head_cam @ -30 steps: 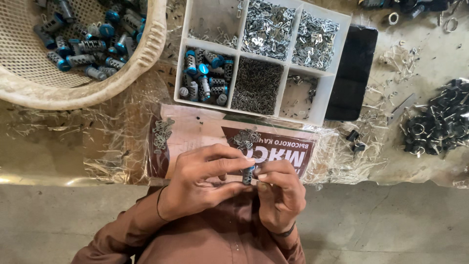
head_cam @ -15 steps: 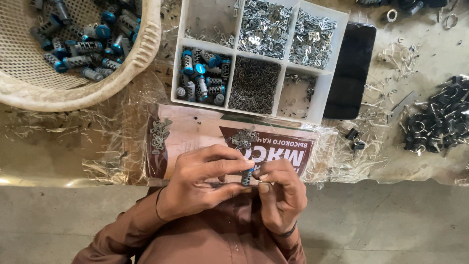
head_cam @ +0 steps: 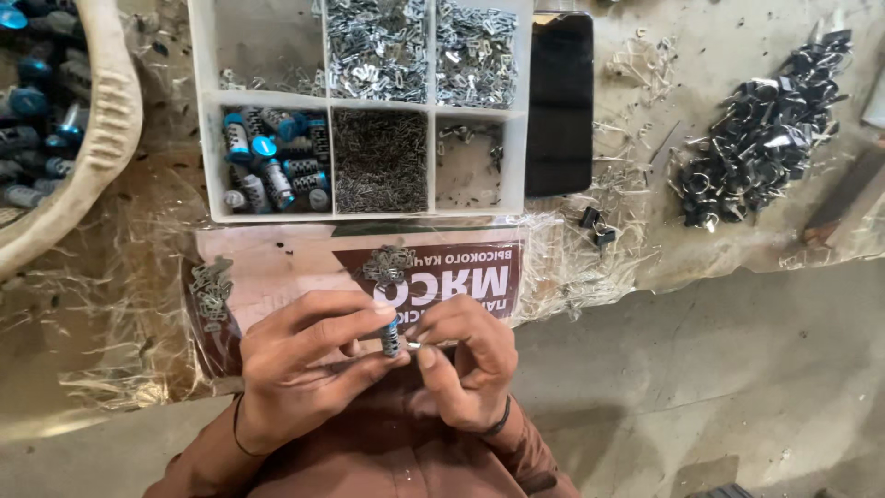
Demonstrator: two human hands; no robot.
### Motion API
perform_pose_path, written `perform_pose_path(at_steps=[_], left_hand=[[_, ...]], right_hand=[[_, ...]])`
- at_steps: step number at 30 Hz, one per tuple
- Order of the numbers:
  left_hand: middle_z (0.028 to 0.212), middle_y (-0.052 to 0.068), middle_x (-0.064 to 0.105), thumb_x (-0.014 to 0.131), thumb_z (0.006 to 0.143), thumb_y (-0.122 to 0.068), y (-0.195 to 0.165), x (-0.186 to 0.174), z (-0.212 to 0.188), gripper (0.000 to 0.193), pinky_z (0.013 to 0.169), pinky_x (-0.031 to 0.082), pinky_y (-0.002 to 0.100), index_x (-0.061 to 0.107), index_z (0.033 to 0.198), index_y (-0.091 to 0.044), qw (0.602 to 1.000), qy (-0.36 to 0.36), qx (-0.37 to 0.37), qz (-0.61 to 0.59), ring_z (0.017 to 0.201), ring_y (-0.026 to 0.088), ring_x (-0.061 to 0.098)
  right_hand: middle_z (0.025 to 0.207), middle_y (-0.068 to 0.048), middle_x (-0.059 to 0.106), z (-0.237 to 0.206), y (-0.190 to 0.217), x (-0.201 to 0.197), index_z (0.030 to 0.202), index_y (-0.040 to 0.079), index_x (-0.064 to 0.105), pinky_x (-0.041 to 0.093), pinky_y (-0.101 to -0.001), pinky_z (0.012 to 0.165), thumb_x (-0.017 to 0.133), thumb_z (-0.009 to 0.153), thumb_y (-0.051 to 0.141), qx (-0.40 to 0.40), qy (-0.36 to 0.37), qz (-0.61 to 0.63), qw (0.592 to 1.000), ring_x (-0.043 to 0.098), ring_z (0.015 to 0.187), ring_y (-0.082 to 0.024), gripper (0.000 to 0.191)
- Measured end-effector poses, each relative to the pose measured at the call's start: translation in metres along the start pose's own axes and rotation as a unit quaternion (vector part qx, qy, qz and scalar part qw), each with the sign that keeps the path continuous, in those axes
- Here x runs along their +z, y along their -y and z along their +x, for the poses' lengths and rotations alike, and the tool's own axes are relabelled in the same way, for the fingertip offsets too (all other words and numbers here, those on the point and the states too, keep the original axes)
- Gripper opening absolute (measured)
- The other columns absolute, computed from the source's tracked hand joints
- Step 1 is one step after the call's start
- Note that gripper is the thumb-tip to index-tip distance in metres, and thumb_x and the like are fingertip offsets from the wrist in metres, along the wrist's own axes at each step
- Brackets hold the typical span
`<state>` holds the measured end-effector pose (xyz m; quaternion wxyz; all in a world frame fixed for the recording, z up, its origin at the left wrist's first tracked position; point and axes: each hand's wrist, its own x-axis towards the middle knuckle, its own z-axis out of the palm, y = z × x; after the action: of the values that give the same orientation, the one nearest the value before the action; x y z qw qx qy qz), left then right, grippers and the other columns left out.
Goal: The person picks small metal fastener components from a pile on the work table and fits them together by hand, pressing the pieces into assembled units. They place finished assemblies and sorted parts into the compartments of a plastic organizer box, occasionally reaching into a basket and the larger pile to gather more pieces.
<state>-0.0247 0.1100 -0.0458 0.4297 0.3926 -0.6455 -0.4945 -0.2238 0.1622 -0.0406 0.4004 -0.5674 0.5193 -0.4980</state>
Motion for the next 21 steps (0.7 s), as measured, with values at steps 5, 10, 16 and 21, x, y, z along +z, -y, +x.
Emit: perform_pose_path(at_steps=[5,10,16,21], left_hand=[[0.113,0.009,0.072,0.091,0.075,-0.007,0.001,0.002,-0.001,0.044,0.065,0.059,0.021,0.074,0.116,-0.008,1.0,0.004,-0.003,-0.011,0.087,0.012,0.072],[0.114,0.009,0.072,0.09,0.075,-0.004,0.0,0.0,-0.002,0.043,0.068,0.059,0.022,0.075,0.115,-0.007,0.999,0.018,-0.025,-0.039,0.086,0.011,0.07],[0.115,0.01,0.072,0.087,0.075,-0.001,0.0,-0.002,-0.002,0.043,0.069,0.059,0.022,0.075,0.116,-0.006,0.998,0.028,-0.035,-0.051,0.09,0.012,0.07],[0.114,0.009,0.072,0.087,0.076,-0.002,-0.001,-0.004,-0.001,0.043,0.069,0.059,0.023,0.075,0.117,-0.007,0.998,0.033,-0.031,-0.041,0.09,0.014,0.071]], right_hand=[[0.093,-0.016,0.071,0.003,0.001,0.002,0.096,-0.001,0.064,0.057,-0.0302,0.074,0.066,0.088,0.001,-0.044,0.004,0.019,0.999,0.069,0.08,-0.021,0.009],[0.092,-0.015,0.072,0.004,-0.002,-0.003,0.095,0.0,0.065,0.058,-0.0301,0.073,0.07,0.085,-0.001,-0.059,0.029,0.045,0.997,0.071,0.08,-0.021,0.012],[0.093,-0.014,0.072,0.004,-0.003,-0.011,0.1,-0.001,0.07,0.058,-0.0315,0.076,0.073,0.083,-0.004,-0.019,0.069,0.097,0.993,0.07,0.084,-0.022,0.017],[0.095,-0.013,0.072,0.0,-0.007,-0.011,0.099,0.0,0.073,0.058,-0.033,0.079,0.076,0.083,-0.009,0.024,0.072,0.138,0.988,0.07,0.087,-0.023,0.018]])
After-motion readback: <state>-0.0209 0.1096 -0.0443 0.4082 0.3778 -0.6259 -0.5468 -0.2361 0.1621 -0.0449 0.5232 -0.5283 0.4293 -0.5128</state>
